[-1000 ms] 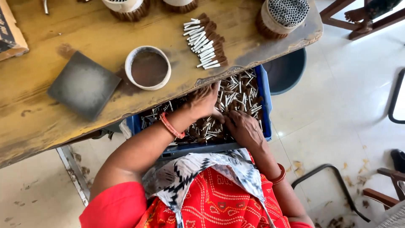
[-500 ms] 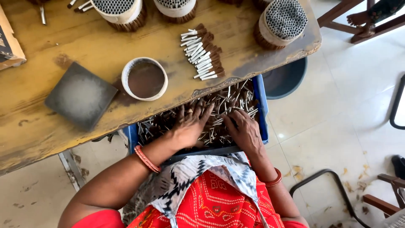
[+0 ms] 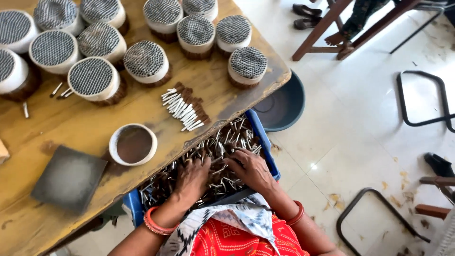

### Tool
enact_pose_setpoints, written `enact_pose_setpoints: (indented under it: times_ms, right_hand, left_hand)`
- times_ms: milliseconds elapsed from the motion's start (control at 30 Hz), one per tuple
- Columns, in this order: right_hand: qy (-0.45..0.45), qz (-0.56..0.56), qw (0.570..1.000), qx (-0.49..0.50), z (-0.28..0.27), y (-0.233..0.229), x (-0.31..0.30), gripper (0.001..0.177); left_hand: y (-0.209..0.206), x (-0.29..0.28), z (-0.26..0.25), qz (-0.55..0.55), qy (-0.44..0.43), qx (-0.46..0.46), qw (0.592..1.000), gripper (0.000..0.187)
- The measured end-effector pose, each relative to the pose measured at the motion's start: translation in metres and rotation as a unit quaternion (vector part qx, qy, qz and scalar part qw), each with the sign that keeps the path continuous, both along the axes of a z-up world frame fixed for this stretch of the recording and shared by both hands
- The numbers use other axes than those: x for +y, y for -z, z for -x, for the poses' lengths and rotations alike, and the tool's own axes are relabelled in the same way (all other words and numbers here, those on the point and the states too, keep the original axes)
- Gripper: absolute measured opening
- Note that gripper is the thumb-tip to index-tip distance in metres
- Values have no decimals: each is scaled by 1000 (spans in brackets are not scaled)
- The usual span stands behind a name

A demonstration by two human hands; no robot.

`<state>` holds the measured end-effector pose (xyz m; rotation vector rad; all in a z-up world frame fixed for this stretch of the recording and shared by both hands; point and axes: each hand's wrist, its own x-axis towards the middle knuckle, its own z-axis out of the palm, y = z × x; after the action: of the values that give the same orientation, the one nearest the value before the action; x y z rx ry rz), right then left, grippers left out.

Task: Inserting bristles into brush handles and sorting components in a manufacturing environment.

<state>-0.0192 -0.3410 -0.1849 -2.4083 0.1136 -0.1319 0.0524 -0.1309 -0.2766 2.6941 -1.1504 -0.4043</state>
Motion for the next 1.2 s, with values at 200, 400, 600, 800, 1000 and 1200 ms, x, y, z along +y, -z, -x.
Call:
enact_pose_setpoints:
  times_ms: [200,400,600,800,1000,1200]
  right_hand:
    - [-77,-71,994,-16,-31,-31,8,43]
    - [-155,-180,970,-54,-45,-10,24,43]
    - [40,-82,993,-71,-35,12,24,18]
    - [-118,-22,985,-120,-35,11,43,26]
    - [8,-73,994,-76,-48,11,47,33]
    - [-10,-157,984,84,-45,31,37,32]
  left_hand:
    - [-18,-5,-35,152,-84,215,961,58]
    - [8,-25,-37,412,-68,26,908,69]
    - [30,-22,-31,445,-199,512,707,69]
    - [50,-24,-42,531,-275,733,323,52]
    - [109,-29,-50,548,-240,578,556,46]
    - [47,-23,-41,399,-106,239,879,68]
